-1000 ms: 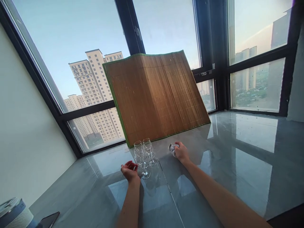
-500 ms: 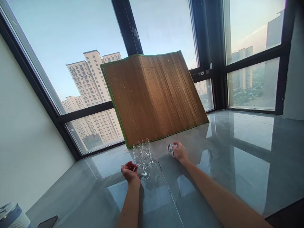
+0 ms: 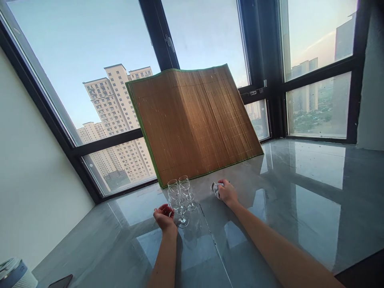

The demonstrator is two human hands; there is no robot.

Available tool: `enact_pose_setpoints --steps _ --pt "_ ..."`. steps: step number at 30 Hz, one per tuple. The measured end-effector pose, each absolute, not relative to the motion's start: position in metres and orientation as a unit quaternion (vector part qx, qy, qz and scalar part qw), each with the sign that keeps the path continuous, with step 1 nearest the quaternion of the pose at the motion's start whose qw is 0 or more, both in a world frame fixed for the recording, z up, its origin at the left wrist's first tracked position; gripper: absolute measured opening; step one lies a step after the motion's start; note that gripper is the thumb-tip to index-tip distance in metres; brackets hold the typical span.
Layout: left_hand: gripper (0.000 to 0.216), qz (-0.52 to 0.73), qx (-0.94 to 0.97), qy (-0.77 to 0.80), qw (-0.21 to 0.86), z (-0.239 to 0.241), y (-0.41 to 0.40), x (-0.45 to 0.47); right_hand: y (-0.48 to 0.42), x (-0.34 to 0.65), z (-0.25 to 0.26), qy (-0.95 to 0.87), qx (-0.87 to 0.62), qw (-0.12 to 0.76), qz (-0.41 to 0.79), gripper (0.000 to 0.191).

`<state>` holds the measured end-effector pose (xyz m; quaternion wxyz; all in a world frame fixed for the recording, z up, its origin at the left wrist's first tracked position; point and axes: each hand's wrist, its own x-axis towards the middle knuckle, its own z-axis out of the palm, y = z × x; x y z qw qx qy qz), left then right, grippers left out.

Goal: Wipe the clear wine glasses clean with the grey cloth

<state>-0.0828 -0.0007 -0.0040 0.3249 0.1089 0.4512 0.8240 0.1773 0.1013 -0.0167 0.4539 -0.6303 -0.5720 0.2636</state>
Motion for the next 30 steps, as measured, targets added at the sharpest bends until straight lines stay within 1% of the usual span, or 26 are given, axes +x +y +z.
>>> enact_pose_setpoints --steps 10,30 --pt "0.04 0.823 0.113 0.451 0.327 -0.0046 -0.0014 -0.0815 0.1005 0.1774 -0.0167 -0.575 -0.627 0.454 0.266 0.032" --pt "0.04 0.821 0.132 0.46 0.311 -0.0096 0.0017 -0.0818 0.0973 0.1766 -0.0143 -0.581 -0.631 0.444 0.261 0.031"
